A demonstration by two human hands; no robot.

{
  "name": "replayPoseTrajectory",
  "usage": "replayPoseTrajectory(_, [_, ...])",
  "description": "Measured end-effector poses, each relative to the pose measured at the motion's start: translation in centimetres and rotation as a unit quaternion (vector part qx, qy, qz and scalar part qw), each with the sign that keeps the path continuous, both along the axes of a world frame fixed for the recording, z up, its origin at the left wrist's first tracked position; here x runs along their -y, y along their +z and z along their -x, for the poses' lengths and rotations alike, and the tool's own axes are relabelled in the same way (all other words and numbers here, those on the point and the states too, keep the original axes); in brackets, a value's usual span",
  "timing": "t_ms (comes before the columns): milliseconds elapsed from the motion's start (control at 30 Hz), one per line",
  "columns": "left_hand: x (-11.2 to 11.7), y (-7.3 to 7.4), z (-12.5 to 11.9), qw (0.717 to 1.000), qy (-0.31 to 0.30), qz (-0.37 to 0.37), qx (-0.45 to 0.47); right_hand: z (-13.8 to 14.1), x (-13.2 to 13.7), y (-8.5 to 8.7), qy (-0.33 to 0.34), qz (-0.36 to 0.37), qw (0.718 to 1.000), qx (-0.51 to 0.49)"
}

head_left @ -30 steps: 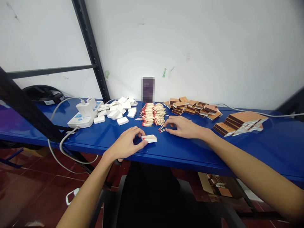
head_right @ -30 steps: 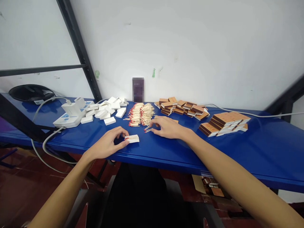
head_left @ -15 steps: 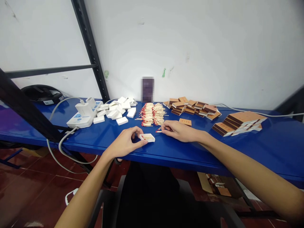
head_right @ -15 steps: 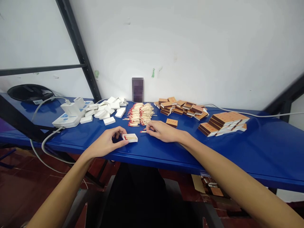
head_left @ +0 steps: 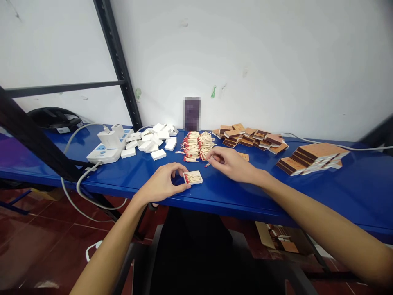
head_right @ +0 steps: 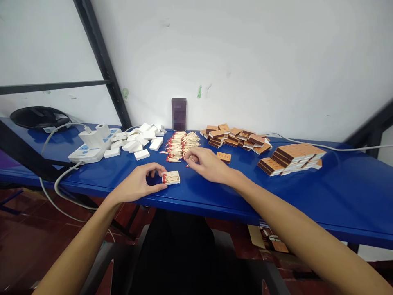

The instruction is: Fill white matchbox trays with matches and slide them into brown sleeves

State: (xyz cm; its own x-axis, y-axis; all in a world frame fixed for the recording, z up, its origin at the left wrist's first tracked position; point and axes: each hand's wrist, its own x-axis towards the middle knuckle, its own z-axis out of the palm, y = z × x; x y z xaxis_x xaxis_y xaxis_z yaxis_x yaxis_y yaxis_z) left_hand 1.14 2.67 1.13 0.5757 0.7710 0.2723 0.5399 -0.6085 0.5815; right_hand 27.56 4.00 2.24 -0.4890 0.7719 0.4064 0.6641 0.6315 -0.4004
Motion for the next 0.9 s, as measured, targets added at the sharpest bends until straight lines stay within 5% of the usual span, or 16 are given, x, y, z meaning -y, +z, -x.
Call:
replayPoseTrajectory(233, [0.0,0.0,0.1,1.000,-0.020,-0.010,-0.009,-3.3,-1.9,-1.0,-0.036,-0.013,0.990,0.137])
replayPoseTrajectory(433, [0.0,0.1,0.1,0.999,-0.015,-0.018,-0.028,-2.1,-2.0,-1.2,0.019,0.003,0.988,0.156])
replayPoseTrajectory(900, [-0.1,-0.2,0.0,0.999,-0.021,-0.015,-0.019,-0.3,-0.3,-0.7,0.019,0.028,0.984,0.174])
